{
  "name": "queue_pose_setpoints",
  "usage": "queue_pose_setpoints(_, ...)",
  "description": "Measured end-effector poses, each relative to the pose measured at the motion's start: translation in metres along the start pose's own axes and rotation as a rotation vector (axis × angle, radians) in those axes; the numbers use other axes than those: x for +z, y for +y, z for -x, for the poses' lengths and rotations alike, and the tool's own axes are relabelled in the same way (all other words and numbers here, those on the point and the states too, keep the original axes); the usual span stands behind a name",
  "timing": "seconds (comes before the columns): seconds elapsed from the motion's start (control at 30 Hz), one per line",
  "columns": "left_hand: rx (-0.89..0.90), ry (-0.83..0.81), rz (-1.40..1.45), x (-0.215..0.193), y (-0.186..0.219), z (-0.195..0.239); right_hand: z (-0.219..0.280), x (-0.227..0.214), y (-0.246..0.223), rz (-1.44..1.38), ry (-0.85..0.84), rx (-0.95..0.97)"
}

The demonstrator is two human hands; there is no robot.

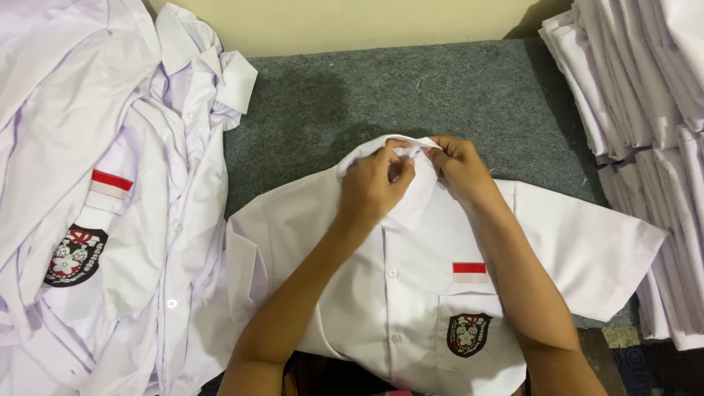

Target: Folding a white school uniform shirt on a flat work surface

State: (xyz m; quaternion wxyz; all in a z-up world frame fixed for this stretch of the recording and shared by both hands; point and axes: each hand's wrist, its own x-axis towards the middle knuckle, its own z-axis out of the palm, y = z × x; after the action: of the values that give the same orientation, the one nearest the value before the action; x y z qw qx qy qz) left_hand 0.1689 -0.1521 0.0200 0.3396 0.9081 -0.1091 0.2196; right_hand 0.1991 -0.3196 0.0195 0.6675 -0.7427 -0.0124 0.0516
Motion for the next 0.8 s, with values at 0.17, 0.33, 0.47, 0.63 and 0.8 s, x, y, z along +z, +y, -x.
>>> queue_pose_setpoints(0.17,-0.212,-0.139,0.671,-0.016,-0.014,-0.012,0.006,-0.013,-0.014,-0.211,-0.15,0.283)
queue_pose_setpoints(0.33,-0.154,-0.197,0.713,-0.024,-0.017,-0.014,-0.007,-0.021,0.009,-0.273,-0.191,0.347)
queue_pose_setpoints(0.47,-0.076,-0.248,0.632,-0.021,-0.023,-0.016,-0.003,-0.026,-0.005,-0.253,-0.23,0.37)
queue_pose_setpoints(0.63,0.201,-0.347,0.58,-0.056,-0.011,-0.022,0.002,-0.031,-0.007,-0.383,-0.341,0.361)
queue_pose_setpoints(0.8,0.263,-0.383,0.395,-0.061,-0.008,-0.021,-0.013,-0.05,0.026,-0.364,-0.434,0.422)
